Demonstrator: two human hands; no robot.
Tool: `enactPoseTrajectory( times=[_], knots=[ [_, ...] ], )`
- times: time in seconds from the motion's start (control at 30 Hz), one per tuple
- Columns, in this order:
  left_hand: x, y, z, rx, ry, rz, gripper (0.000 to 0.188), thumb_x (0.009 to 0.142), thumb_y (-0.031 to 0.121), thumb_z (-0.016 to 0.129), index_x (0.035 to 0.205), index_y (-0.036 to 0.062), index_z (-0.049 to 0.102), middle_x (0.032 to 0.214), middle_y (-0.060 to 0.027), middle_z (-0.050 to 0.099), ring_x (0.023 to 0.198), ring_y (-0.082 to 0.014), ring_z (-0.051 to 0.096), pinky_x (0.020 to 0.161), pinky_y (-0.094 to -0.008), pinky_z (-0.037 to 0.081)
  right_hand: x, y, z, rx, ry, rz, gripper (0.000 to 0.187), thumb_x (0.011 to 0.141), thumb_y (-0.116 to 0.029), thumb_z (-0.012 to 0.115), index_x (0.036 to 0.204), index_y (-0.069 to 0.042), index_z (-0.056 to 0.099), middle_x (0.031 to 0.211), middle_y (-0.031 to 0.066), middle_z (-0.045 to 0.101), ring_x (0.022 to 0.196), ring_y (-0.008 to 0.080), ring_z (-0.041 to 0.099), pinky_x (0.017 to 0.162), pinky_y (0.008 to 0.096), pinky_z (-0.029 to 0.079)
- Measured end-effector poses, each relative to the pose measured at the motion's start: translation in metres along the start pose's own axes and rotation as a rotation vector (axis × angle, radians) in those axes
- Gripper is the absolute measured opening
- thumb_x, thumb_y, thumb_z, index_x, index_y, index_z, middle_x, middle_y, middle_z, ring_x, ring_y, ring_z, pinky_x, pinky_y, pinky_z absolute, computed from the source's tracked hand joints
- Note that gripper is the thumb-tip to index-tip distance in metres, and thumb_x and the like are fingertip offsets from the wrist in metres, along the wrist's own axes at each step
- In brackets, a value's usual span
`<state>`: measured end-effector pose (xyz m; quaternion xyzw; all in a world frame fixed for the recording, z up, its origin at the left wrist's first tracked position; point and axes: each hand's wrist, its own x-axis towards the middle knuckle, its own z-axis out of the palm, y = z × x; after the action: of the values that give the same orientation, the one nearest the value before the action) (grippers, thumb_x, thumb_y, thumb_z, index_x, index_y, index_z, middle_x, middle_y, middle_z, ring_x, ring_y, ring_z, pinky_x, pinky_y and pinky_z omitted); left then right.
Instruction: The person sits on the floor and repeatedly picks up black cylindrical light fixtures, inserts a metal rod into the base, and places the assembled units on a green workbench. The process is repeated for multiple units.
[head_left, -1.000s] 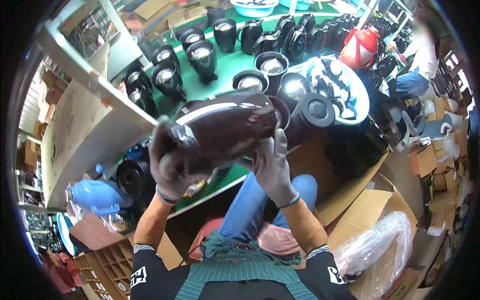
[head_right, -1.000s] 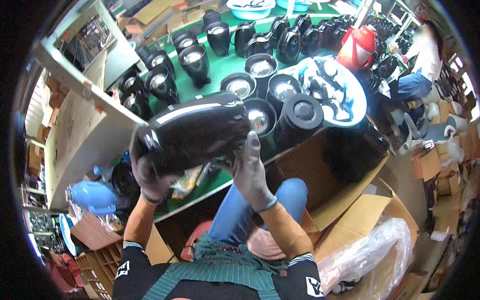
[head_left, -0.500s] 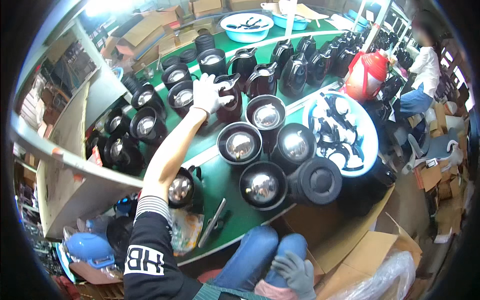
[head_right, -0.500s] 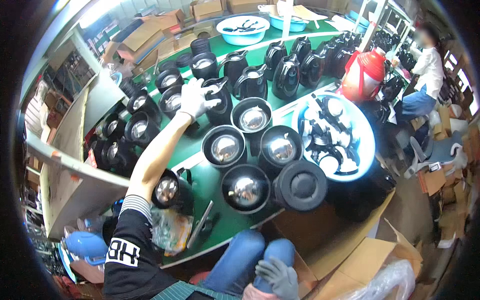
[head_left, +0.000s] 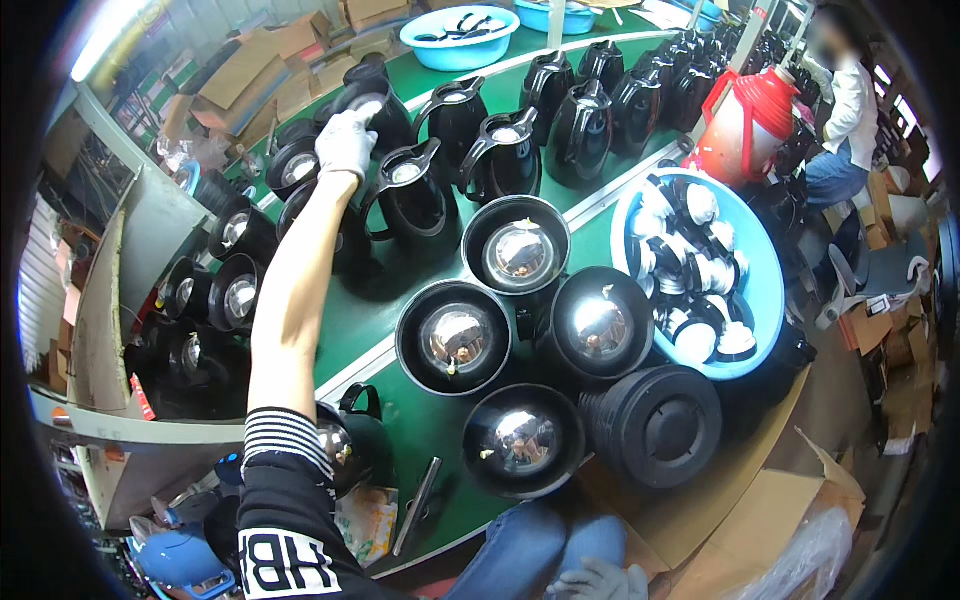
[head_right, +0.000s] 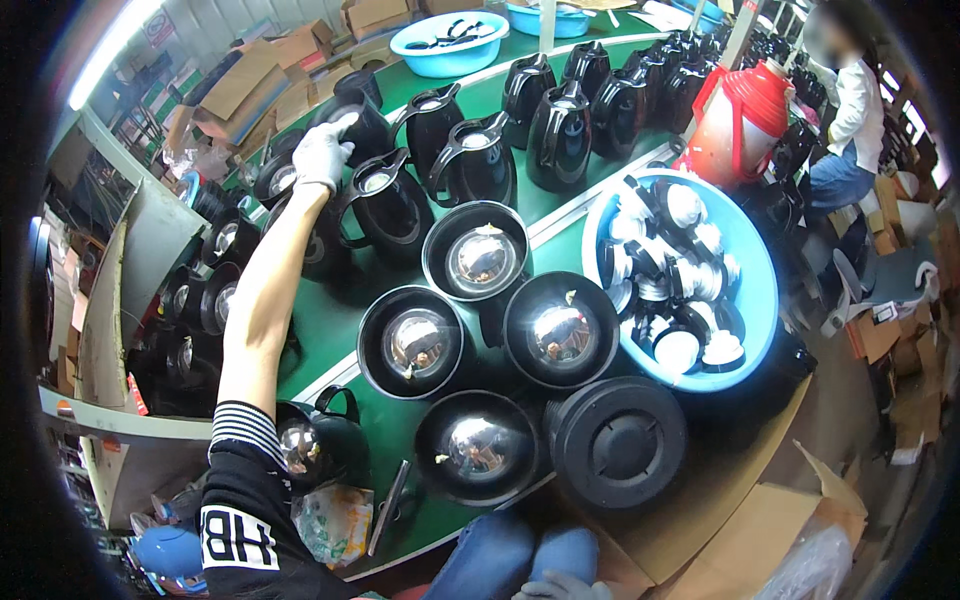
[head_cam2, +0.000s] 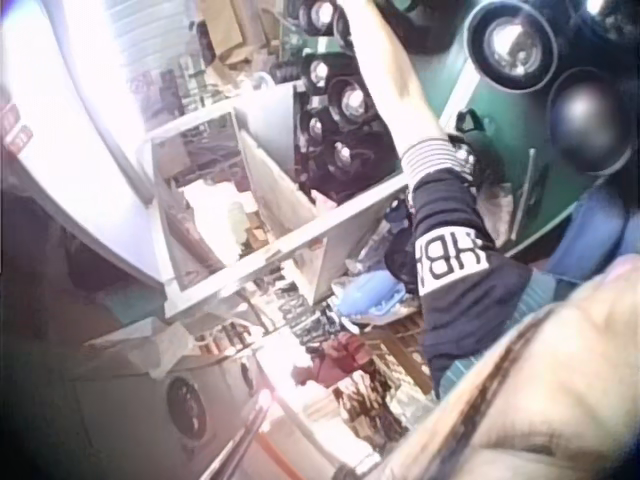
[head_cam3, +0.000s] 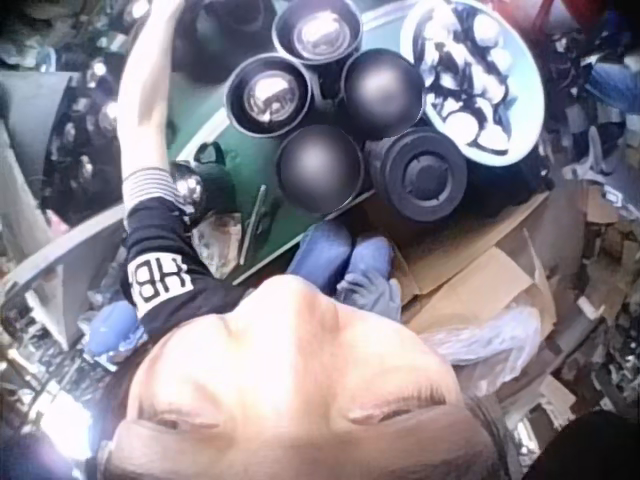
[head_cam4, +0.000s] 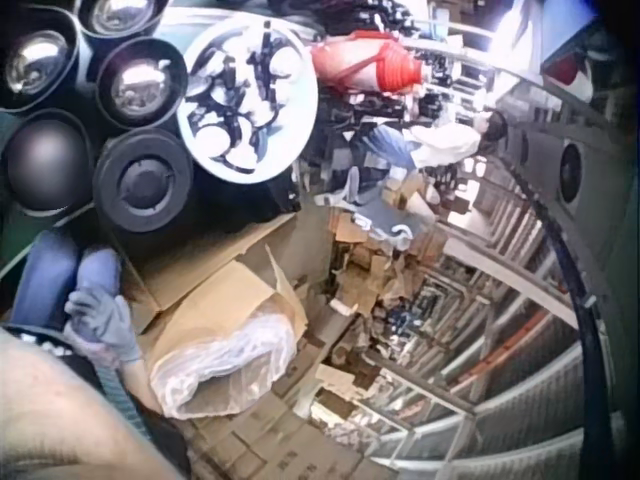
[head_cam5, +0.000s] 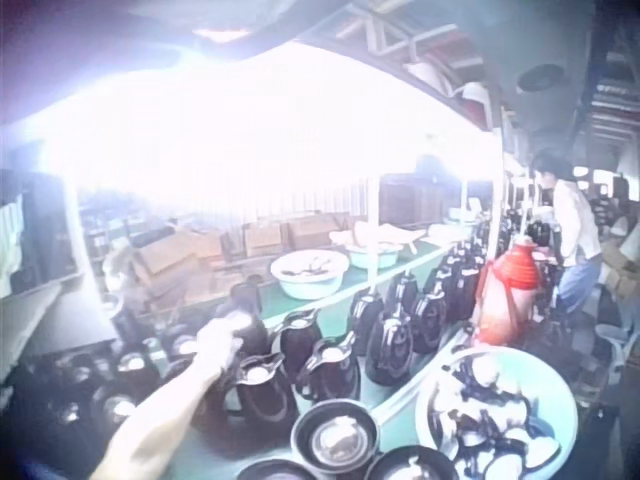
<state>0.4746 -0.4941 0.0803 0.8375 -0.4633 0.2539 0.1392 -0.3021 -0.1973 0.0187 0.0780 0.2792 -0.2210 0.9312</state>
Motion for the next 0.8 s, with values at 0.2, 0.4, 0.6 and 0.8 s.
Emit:
enactPoseTrajectory(
  times=[0.2,0.4,0.6,0.8],
  knots=[
    [-0.030,0.009,-0.201,-0.013,0.324,0.309,0.034,0.085,0.015,0.084,0.118,0.0130,0.079,0.114,-0.0134,0.074,0.107,-0.0353,0.071,0.092,-0.0430,0.058,0.020,-0.005,0.023,-0.506,-0.121,0.105,0.079,0.112,-0.056,0.044,0.164,0.002,0.040,0.163,0.0267,0.050,0.153,0.0420,0.046,0.129,0.0567,0.034],
    [-0.158,0.048,-0.423,-0.308,0.041,0.539,0.034,0.079,0.009,0.085,0.113,0.0138,0.080,0.111,-0.0085,0.074,0.107,-0.0330,0.071,0.090,-0.0424,0.060,0.041,-0.020,0.169,-1.547,-0.491,-0.698,0.067,0.092,-0.023,0.078,0.151,0.002,0.060,0.147,0.0226,0.066,0.138,0.0377,0.061,0.120,0.0470,0.044],
    [-0.316,0.089,-0.514,-0.617,-0.484,0.673,0.030,0.083,0.013,0.085,0.112,0.0130,0.078,0.107,-0.0060,0.073,0.105,-0.0298,0.071,0.089,-0.0426,0.060,0.016,0.015,0.282,-2.138,-0.959,-1.310,0.074,0.080,-0.026,0.092,0.145,-0.014,0.060,0.159,0.0182,0.053,0.150,0.0410,0.048,0.120,0.0576,0.042],
    [-0.426,0.117,-0.503,-1.005,-0.441,0.592,0.047,0.085,0.018,0.087,0.130,0.0092,0.076,0.129,-0.0125,0.073,0.127,-0.0354,0.067,0.109,-0.0491,0.054,-0.038,0.030,0.180,-1.944,-0.947,-0.911,0.050,0.071,-0.015,0.098,0.108,-0.007,0.065,0.150,0.0225,0.063,0.137,0.0432,0.063,0.111,0.0496,0.052]
  ],
)
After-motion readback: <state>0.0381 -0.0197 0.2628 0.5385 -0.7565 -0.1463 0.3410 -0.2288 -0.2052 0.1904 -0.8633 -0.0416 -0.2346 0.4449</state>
